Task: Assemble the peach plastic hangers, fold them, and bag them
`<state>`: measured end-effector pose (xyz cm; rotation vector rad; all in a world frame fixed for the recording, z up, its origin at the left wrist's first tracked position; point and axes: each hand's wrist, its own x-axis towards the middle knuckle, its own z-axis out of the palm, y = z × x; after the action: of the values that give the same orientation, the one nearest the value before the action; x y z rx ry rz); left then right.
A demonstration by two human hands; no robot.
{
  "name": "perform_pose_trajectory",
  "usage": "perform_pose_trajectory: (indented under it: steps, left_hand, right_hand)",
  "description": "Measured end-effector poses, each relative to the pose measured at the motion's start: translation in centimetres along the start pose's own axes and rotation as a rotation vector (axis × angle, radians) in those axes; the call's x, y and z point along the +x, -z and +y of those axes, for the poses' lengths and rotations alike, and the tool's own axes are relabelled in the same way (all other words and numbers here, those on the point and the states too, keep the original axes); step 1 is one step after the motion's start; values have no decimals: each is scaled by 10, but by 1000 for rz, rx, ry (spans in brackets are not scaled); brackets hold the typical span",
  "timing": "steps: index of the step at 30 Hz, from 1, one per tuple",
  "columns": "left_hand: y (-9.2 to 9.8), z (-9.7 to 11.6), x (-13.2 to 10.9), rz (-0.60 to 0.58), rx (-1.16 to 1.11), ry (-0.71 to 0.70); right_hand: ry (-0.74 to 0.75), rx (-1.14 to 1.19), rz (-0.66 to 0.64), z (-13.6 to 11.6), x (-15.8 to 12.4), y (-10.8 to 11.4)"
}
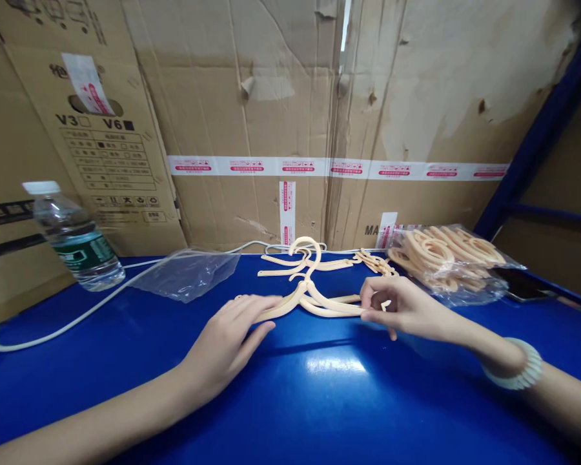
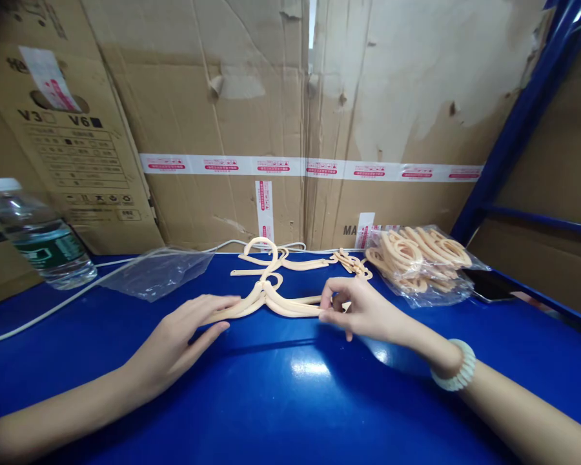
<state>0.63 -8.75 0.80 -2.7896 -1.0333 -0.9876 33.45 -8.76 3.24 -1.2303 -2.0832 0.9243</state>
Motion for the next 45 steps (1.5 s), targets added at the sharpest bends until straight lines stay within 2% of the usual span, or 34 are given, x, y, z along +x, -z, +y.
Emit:
perform_pose_trajectory:
  steps: [4, 7, 9, 12, 15, 21, 27, 31, 34, 41, 45]
  left_hand:
    - [-1, -1, 0, -98, -148, 61]
    - [-1, -2, 1, -125, -198, 132]
    - [-2, -3, 1, -136, -207, 149]
    - [-3, -3, 1, -132, -209, 153]
    - [-4, -3, 0, -125, -225, 154]
    - [-3, -2, 2, -132, -252, 163]
    - [-3, -1, 2, -141, -256, 164]
    - [-3, -3, 1, -133, -254, 158]
    - [-3, -3, 2, -122, -251, 155]
    - [-2, -1, 2, -121, -267, 166]
    - [-2, -2, 2, -110, -280, 186]
  right_hand:
    - [17, 17, -52, -3, -2, 0]
    - [67, -8, -74, 2, 0, 17]
    - [97, -158, 36, 11, 2, 36]
    - [161, -590, 306, 31, 8, 64]
    - [163, -742, 379, 50, 16, 81]
    - [187, -858, 314, 59, 39, 71]
    - [159, -946, 251, 61, 78, 62]
    - [131, -912, 241, 68, 98, 61]
    - [138, -825, 297, 68, 99, 63]
    - [144, -460, 681, 45, 76, 69]
    - [114, -166, 818, 33, 66, 64]
